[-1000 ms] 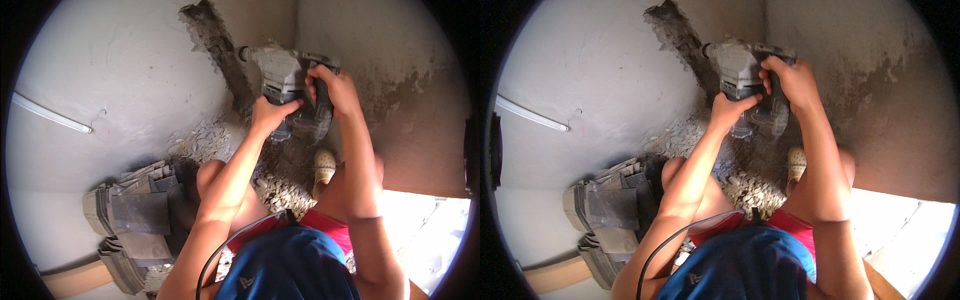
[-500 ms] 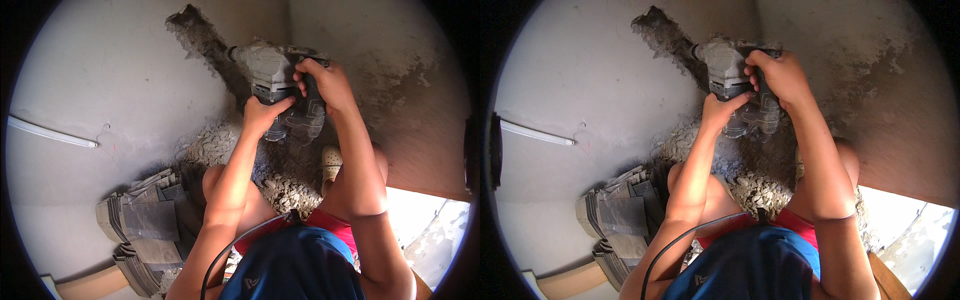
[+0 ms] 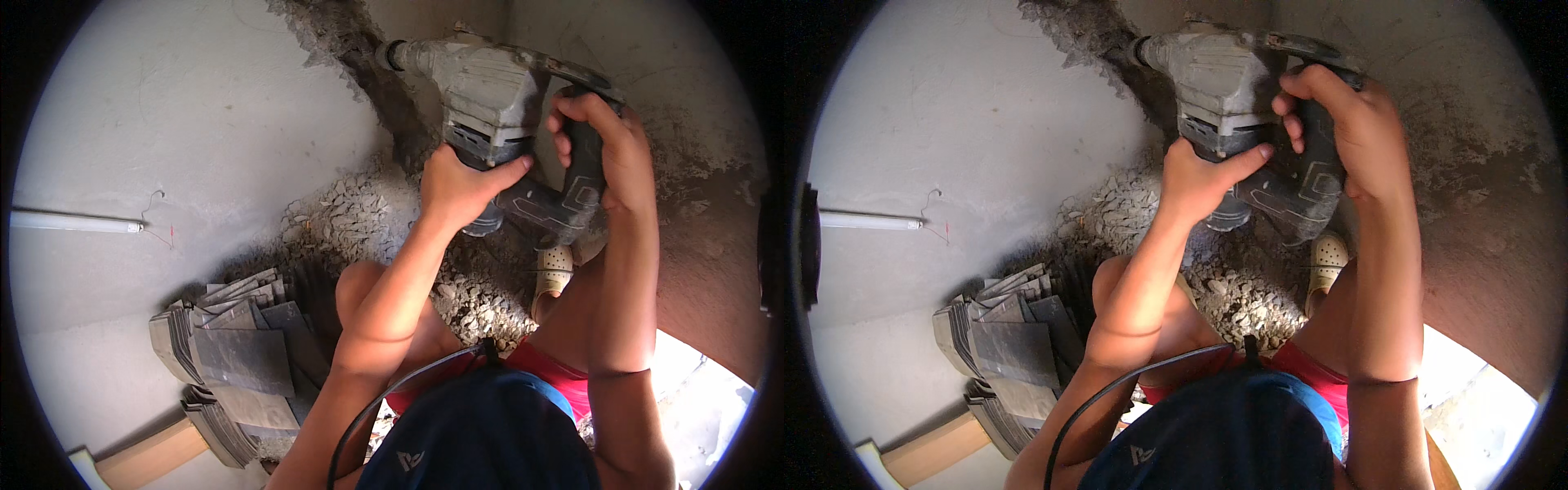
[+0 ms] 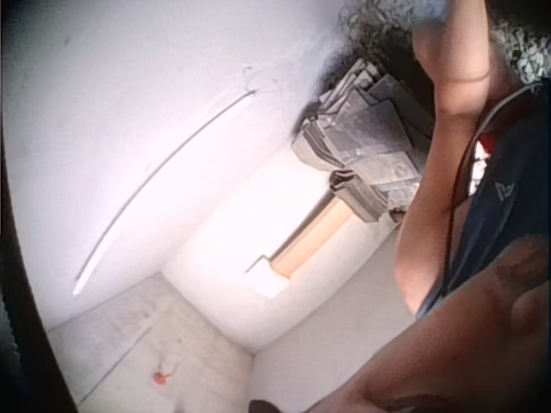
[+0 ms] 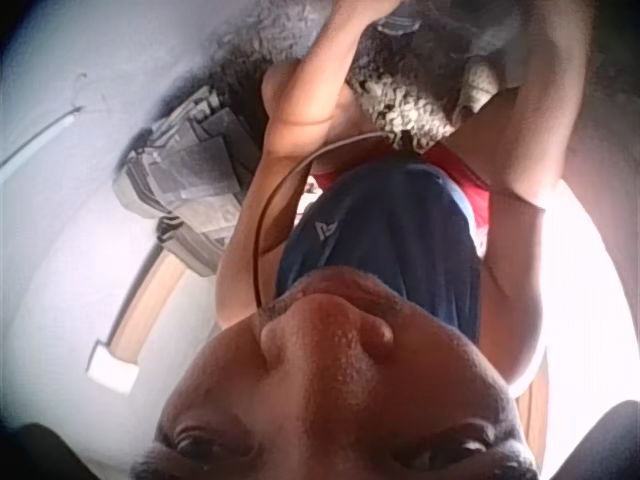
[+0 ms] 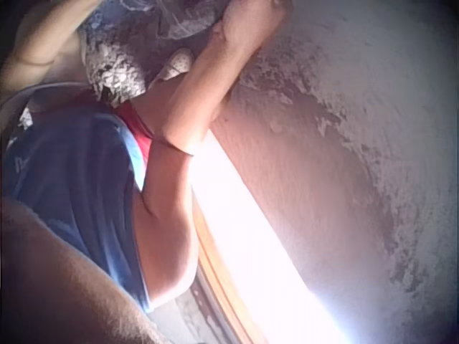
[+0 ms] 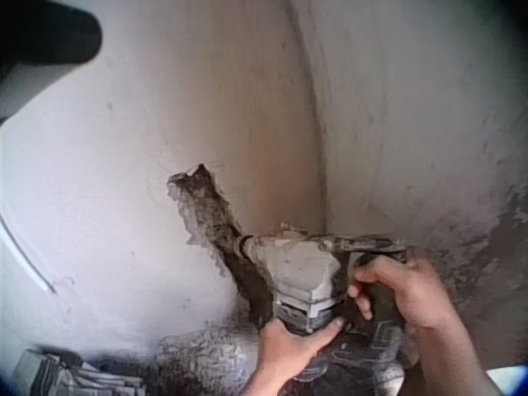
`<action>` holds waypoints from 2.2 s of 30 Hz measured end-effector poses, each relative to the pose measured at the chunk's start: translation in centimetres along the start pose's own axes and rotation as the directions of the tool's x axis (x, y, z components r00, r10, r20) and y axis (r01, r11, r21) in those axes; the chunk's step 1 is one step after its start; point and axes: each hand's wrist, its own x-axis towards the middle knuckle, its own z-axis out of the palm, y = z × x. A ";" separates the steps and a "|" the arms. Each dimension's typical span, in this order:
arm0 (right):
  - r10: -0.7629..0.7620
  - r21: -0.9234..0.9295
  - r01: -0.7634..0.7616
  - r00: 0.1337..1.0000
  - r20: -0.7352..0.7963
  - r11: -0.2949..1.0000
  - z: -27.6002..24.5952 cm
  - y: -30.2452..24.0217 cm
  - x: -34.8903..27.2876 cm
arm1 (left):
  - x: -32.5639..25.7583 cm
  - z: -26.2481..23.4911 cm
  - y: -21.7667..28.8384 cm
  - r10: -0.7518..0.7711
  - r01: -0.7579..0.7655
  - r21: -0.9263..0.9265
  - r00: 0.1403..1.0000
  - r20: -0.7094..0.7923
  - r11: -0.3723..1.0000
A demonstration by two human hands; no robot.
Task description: The person uses a demolition hammer to chip away a vertical section of a concrete wall, creating a narrow groove. Debris accumulates on the floor as the groove deepens.
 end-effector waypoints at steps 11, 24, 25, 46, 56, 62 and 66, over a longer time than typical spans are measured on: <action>0.030 -0.040 -0.035 0.993 -0.110 0.999 1.2 -1.1 -1.1 | -0.6 0.0 0.6 0.003 0.004 -0.106 0.998 0.064 0.994; 0.036 0.033 -0.033 0.997 -0.069 0.999 -0.2 1.8 2.2 | 2.3 0.3 -1.4 -0.071 0.072 0.083 0.997 -0.012 0.994; 0.042 0.018 -0.041 0.997 -0.068 0.999 -0.2 1.6 2.1 | 2.1 0.5 -1.2 -0.067 0.067 0.063 0.998 0.006 0.996; 0.180 0.055 -0.182 0.983 0.032 0.982 -5.8 3.7 8.0 | 4.3 4.4 -1.9 -0.060 0.100 0.250 0.985 -0.161 0.963; 0.182 0.014 -0.184 0.978 0.098 0.983 -5.9 5.2 12.9 | 7.7 5.6 -2.6 -0.111 0.162 0.218 0.967 -0.227 0.962; 0.054 -0.126 -0.039 0.992 0.114 0.991 -3.6 2.9 11.6 | 7.4 4.3 -3.7 -0.072 0.080 0.034 0.979 -0.190 0.996; -0.034 -0.205 0.056 0.994 0.109 0.977 -0.4 0.6 8.2 | 5.9 4.5 -2.8 0.060 -0.104 -0.200 0.975 -0.215 0.974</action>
